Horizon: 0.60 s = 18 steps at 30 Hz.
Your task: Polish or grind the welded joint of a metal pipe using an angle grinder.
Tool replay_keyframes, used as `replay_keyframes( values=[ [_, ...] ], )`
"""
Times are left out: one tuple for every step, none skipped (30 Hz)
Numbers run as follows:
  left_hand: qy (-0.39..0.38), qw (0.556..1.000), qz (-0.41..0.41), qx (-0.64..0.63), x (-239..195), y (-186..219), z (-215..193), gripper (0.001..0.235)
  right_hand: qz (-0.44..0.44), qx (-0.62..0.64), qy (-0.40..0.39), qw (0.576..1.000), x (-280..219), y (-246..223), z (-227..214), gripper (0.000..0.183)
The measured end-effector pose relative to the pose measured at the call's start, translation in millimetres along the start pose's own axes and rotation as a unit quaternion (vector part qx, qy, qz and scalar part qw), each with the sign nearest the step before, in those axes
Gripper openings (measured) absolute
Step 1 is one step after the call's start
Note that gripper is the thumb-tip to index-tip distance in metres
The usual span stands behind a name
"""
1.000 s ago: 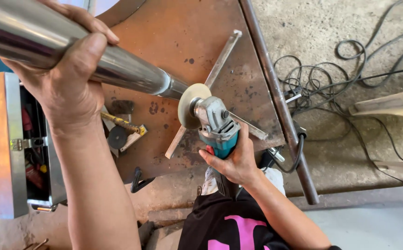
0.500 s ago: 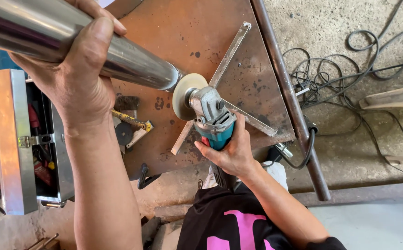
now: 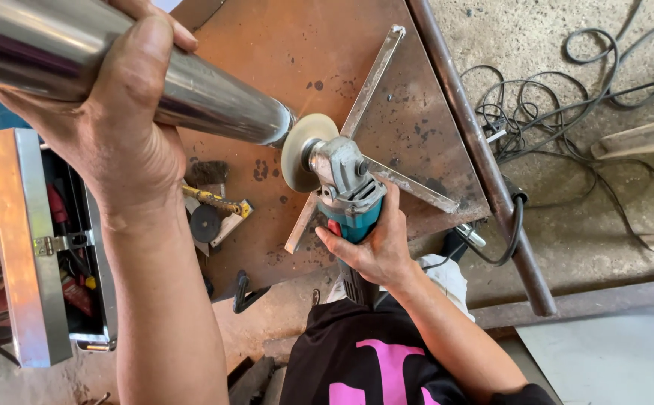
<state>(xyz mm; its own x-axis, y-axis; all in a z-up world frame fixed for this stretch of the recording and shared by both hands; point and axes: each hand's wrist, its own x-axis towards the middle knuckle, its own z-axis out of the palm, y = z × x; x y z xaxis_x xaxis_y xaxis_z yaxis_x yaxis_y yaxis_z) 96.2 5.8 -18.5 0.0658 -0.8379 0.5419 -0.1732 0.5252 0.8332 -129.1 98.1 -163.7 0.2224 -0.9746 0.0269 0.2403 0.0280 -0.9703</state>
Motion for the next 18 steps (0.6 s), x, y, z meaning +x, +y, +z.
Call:
replay_keyframes(
  values=[
    [-0.001, 1.0, 0.003, -0.002, -0.3, -2.8, -1.1, 0.035, -0.008, -0.005, 0.001, 1.0, -0.4, 2.5, 0.4, 0.075],
    [-0.003, 1.0, 0.006, -0.004, -4.7, -11.2, -4.7, 0.035, -0.011, -0.006, 0.003, 1.0, 0.8, 1.0, 1.8, 0.075],
    [-0.004, 1.0, 0.005, -0.005, -11.0, -19.0, -8.5, 0.036, -0.011, -0.01, 0.008, 1.0, -0.5, -0.8, 3.4, 0.076],
    [-0.005, 1.0, 0.004, -0.006, -17.1, -26.9, -12.5, 0.036, -0.011, -0.014, 0.012, 1.0, -1.8, -2.2, 4.9, 0.077],
    [-0.005, 1.0, 0.002, -0.008, -52.9, -61.3, -28.4, 0.036, -0.009, -0.015, 0.014, 1.0, -3.9, -2.0, 6.3, 0.077],
    [-0.006, 1.0, 0.0, -0.009, -88.5, -90.1, -47.6, 0.036, -0.013, -0.014, 0.015, 1.0, -6.0, -2.3, 7.8, 0.078],
    [-0.007, 1.0, 0.003, -0.011, -119.4, -114.6, -70.0, 0.036, -0.021, -0.014, 0.015, 1.0, -5.3, -3.0, 9.0, 0.078],
    [-0.007, 1.0, 0.006, -0.013, -83.8, -91.6, -52.1, 0.036, -0.024, -0.015, 0.016, 0.999, -5.9, -1.4, 8.4, 0.078],
    [-0.007, 1.0, 0.009, -0.015, -49.8, -63.8, -36.4, 0.036, -0.066, -0.044, 0.014, 0.997, -5.7, 0.7, 7.3, 0.077],
    [-0.007, 1.0, 0.013, -0.016, -18.7, -31.1, -23.3, 0.036, -0.108, -0.073, 0.012, 0.991, -5.3, 3.0, 6.2, 0.076],
    [-0.007, 1.0, 0.014, -0.018, -11.7, -22.5, -17.0, 0.037, -0.108, -0.074, 0.012, 0.991, -3.4, -1.3, 6.2, 0.076],
    [-0.006, 1.0, 0.014, -0.019, -4.5, -14.1, -10.8, 0.037, -0.103, -0.086, 0.014, 0.991, -1.5, -5.1, 6.2, 0.079],
    [-0.005, 1.0, 0.012, -0.02, 0.9, -5.1, -5.0, 0.037, -0.094, -0.098, 0.014, 0.991, -1.8, -8.9, 6.4, 0.081],
    [-0.003, 1.0, 0.009, -0.02, 1.0, -2.5, -2.9, 0.037, -0.091, -0.098, 0.014, 0.991, -4.1, -7.4, 7.0, 0.081],
    [-0.002, 1.0, 0.009, -0.021, 3.6, 0.4, -0.7, 0.037, -0.048, -0.061, 0.013, 0.997, -4.1, -6.3, 7.4, 0.081],
    [-0.001, 1.0, 0.01, -0.022, 7.0, 3.9, 1.8, 0.037, -0.006, -0.024, 0.011, 1.0, -4.1, -5.8, 7.7, 0.081],
    [-0.001, 1.0, 0.014, -0.023, 10.5, 5.3, 3.2, 0.037, -0.009, -0.025, 0.011, 1.0, -4.2, -1.7, 6.6, 0.081],
    [-0.001, 1.0, 0.018, -0.024, 14.2, 6.6, 4.7, 0.038, 0.001, -0.017, 0.011, 1.0, -4.1, 2.6, 5.4, 0.081]
  ],
)
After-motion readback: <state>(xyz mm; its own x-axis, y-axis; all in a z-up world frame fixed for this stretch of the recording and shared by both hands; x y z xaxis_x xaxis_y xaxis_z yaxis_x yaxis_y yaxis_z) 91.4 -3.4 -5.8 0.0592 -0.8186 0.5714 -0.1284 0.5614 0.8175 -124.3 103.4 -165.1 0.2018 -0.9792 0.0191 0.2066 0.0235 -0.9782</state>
